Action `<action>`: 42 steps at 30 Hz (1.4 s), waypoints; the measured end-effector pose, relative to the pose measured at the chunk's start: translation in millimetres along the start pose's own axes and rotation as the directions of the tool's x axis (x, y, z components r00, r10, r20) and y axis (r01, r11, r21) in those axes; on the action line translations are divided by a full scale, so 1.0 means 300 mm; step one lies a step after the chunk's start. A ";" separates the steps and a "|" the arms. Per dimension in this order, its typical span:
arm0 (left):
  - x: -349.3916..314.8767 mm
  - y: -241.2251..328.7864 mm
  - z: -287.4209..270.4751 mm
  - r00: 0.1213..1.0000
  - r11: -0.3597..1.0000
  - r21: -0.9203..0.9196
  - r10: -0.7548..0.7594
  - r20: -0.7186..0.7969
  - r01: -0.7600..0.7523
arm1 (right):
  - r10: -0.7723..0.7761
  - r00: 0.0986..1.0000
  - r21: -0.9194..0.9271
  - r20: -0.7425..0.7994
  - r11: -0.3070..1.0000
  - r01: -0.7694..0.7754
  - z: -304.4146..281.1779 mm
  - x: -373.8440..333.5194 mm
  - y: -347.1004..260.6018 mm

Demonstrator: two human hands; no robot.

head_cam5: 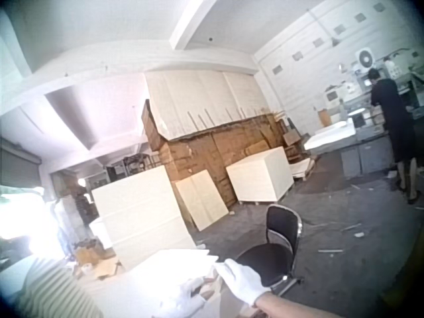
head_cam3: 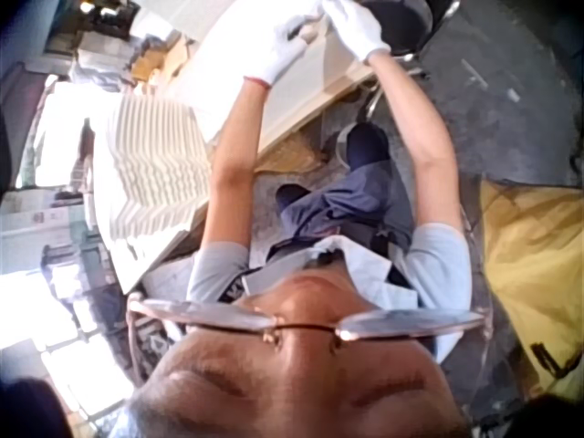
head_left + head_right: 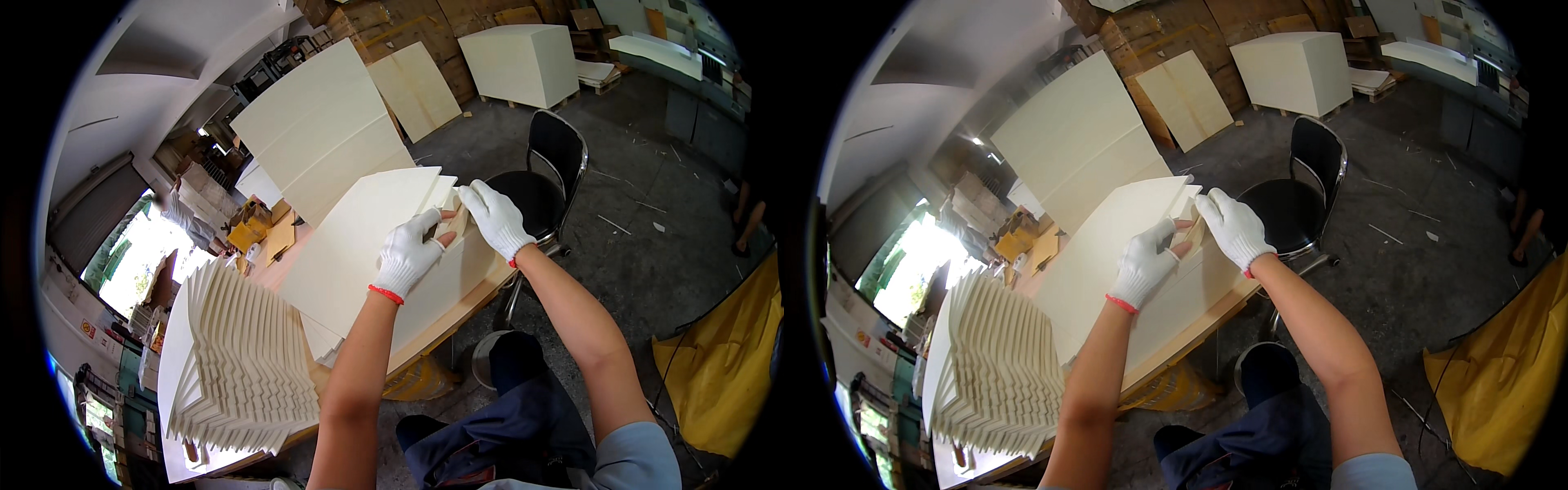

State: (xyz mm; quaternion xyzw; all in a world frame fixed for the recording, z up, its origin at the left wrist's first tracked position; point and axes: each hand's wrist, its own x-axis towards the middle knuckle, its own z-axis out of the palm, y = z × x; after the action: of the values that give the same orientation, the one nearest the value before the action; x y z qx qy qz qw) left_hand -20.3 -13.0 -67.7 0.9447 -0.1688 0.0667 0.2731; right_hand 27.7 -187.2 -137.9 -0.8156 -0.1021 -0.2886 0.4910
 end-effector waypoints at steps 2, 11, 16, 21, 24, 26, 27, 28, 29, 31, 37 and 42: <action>-0.001 -0.008 0.003 1.000 0.999 0.027 0.022 -0.012 -0.022 | 0.003 1.000 0.006 0.006 1.000 -0.003 -0.003 0.001 -0.005; 0.002 -0.022 0.021 0.995 0.996 -0.062 0.054 -0.090 -0.060 | 0.068 0.993 0.002 0.101 0.998 -0.069 -0.023 0.004 -0.023; -0.012 0.007 0.003 1.000 0.999 0.046 0.027 -0.016 -0.026 | 0.063 0.994 -0.001 0.091 0.998 -0.063 -0.018 0.001 -0.016; -0.012 0.024 -0.003 1.000 0.998 0.060 0.007 -0.002 -0.007 | 0.057 0.995 0.006 0.086 0.998 -0.058 -0.013 0.003 -0.008; -0.011 0.023 -0.003 1.000 0.999 0.047 0.000 0.006 -0.001 | 0.067 0.995 0.014 0.073 0.998 -0.068 -0.010 0.004 -0.001; -0.011 0.022 -0.003 1.000 0.999 0.052 0.003 0.002 -0.003 | 0.073 0.995 0.015 0.069 0.997 -0.074 -0.006 0.003 0.004; -0.010 0.021 -0.003 1.000 0.999 0.049 0.008 -0.001 -0.008 | 0.072 0.995 0.015 0.070 0.997 -0.073 -0.003 0.003 0.004; -0.010 0.020 -0.003 1.000 0.999 0.047 0.013 -0.005 -0.012 | 0.069 0.996 0.018 0.056 0.997 -0.070 -0.002 0.003 0.003; -0.010 0.018 -0.001 1.000 0.999 0.044 0.015 -0.003 -0.015 | 0.073 0.995 0.020 0.067 0.997 -0.074 -0.003 0.003 -0.001; -0.008 0.009 0.001 0.999 0.997 0.074 0.035 0.010 -0.036 | 0.096 0.993 0.025 0.072 0.995 -0.098 -0.014 0.003 -0.016; 0.008 -0.031 0.039 0.968 0.981 0.088 0.184 -0.171 -0.171 | 0.365 0.833 0.346 0.415 0.783 -0.516 -0.095 -0.010 -0.125; -0.090 -0.069 0.074 0.913 0.964 -0.154 0.144 -0.381 -0.216 | 0.338 0.617 0.506 0.710 0.364 -0.782 -0.006 -0.054 -0.206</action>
State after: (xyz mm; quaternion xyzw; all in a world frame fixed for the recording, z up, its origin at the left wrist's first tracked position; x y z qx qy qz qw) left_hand -37.4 -0.8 -102.4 0.8650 -0.2071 0.2500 0.3826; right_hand -13.9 -156.1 -100.5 -0.5360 -0.0403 0.1997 0.8193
